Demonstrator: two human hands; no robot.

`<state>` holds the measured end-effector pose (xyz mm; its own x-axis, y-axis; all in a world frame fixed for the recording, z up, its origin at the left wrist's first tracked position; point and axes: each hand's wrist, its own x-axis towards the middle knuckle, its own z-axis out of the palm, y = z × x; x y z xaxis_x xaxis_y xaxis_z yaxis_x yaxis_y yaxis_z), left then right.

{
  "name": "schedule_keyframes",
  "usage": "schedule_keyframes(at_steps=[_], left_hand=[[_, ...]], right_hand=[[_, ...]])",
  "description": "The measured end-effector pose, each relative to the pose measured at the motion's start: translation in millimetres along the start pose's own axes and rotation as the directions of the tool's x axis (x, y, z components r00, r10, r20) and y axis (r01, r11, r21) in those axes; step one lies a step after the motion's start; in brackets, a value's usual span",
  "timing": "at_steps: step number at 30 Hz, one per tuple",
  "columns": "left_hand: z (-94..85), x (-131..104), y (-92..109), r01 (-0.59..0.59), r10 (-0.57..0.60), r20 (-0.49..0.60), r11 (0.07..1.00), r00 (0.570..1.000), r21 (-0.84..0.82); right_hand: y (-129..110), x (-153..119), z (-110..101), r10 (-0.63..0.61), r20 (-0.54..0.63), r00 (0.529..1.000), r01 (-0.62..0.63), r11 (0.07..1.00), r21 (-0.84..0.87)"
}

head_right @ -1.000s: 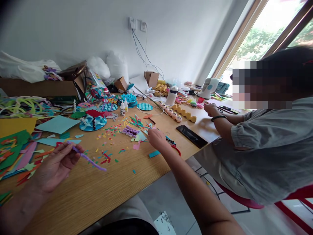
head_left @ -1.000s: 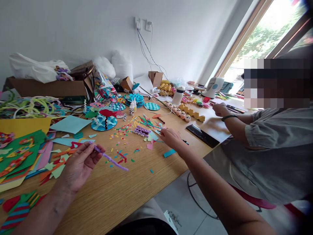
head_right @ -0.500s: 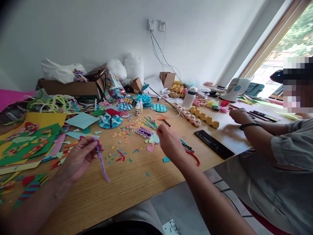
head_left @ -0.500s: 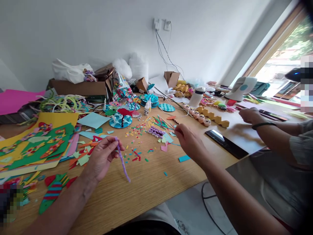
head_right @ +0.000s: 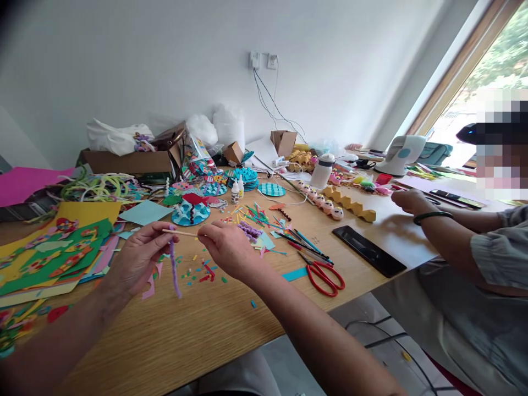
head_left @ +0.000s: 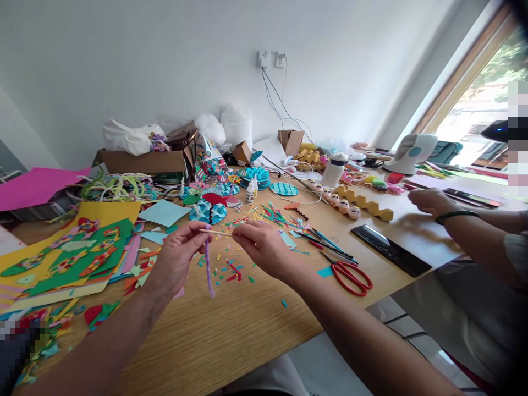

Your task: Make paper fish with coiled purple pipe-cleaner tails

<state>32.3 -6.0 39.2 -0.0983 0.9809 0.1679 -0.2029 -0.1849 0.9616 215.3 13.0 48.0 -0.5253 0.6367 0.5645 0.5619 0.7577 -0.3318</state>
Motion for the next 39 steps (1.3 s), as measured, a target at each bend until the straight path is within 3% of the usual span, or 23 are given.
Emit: schedule_keyframes(at_steps=[10,32,39], left_hand=[[-2.0,1,-3,0.065,-0.065,0.016,0.998,0.998,-0.004],[-11.9,5,4,-0.035,0.026,0.099,0.995,0.995,0.091],[-8.4,4,-1,0.077,-0.077,0.071,0.997,0.994,0.005]], right_hand=[[8,0,3,0.014,0.014,1.0,-0.014,1.0,-0.009],[11,1,14,0.028,0.013,1.0,-0.029,0.994,0.103],[-6,5,26,-0.037,-0.052,0.998,0.034,0.998,-0.055]])
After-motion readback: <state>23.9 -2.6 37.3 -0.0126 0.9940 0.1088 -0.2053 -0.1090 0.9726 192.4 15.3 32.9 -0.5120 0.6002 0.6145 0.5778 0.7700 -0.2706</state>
